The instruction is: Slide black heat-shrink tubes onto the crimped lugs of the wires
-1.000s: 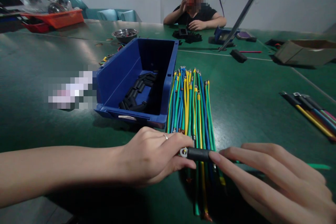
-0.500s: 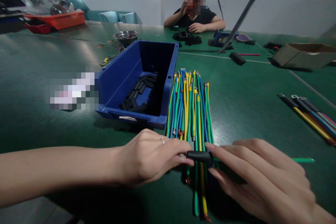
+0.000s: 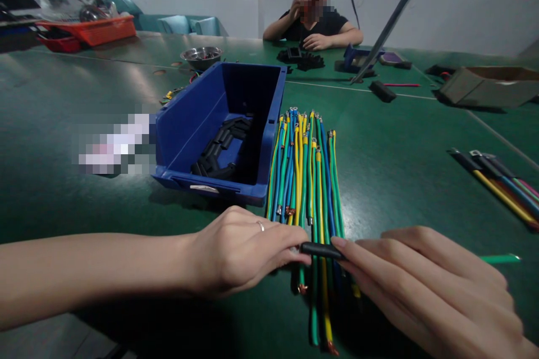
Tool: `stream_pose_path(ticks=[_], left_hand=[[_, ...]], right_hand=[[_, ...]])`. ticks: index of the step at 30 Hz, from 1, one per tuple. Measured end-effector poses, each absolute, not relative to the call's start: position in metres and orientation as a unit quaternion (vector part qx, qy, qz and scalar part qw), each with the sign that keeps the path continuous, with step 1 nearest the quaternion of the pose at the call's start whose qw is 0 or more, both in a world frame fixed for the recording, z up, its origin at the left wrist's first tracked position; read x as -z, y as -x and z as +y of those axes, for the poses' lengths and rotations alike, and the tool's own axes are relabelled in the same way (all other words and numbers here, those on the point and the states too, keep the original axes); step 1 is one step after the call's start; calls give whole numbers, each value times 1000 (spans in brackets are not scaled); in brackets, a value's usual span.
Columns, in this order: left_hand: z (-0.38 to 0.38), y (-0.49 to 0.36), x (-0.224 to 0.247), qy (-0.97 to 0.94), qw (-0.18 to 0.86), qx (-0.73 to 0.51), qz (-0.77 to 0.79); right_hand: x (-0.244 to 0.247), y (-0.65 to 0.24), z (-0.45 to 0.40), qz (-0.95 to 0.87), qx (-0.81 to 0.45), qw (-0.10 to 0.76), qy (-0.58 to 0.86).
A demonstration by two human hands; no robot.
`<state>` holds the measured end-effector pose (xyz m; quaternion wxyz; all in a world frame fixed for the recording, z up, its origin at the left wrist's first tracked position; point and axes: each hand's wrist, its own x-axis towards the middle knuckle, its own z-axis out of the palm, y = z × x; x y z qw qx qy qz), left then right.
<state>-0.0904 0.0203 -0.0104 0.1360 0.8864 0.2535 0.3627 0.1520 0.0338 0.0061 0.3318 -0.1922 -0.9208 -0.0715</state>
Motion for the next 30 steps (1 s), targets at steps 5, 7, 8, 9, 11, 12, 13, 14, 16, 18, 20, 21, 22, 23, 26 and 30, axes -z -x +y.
stream_pose_path(ticks=[5, 7, 8, 9, 11, 12, 13, 14, 16, 18, 20, 21, 22, 23, 26, 30], left_hand=[[22, 88, 6, -895, 118, -345, 257], [23, 88, 4, -900, 108, -335, 256], [23, 88, 4, -901, 109, -333, 256], [23, 88, 4, -900, 113, -332, 258], [23, 89, 4, -896, 122, -339, 261], [22, 89, 5, -894, 125, -341, 263], [21, 89, 5, -894, 125, -340, 264], [21, 89, 6, -893, 123, -340, 268], [19, 88, 8, -892, 121, -335, 278], [18, 88, 8, -888, 126, -334, 288], [17, 88, 8, -885, 136, -333, 296], [17, 89, 8, -884, 143, -329, 301], [17, 89, 8, -883, 148, -326, 305], [17, 90, 8, -882, 149, -325, 307], [18, 91, 9, -883, 147, -331, 299], [19, 91, 11, -883, 143, -339, 292]], right_hand=[[-3, -150, 35, -921, 70, 328, 199], [-2, -149, 35, -923, 75, 321, 197], [-1, -149, 36, -924, 78, 319, 195], [-1, -149, 36, -924, 82, 318, 197], [-1, -150, 36, -920, 89, 318, 209], [-1, -150, 36, -919, 91, 316, 217], [0, -150, 36, -918, 92, 314, 224], [0, -150, 36, -918, 92, 311, 230], [1, -150, 36, -919, 88, 304, 235], [3, -149, 36, -921, 82, 299, 236], [5, -149, 36, -921, 74, 295, 243], [5, -149, 36, -921, 69, 294, 247], [6, -149, 36, -921, 65, 292, 250], [6, -149, 36, -921, 65, 291, 250], [6, -150, 35, -921, 77, 290, 247], [5, -152, 35, -916, 105, 293, 254]])
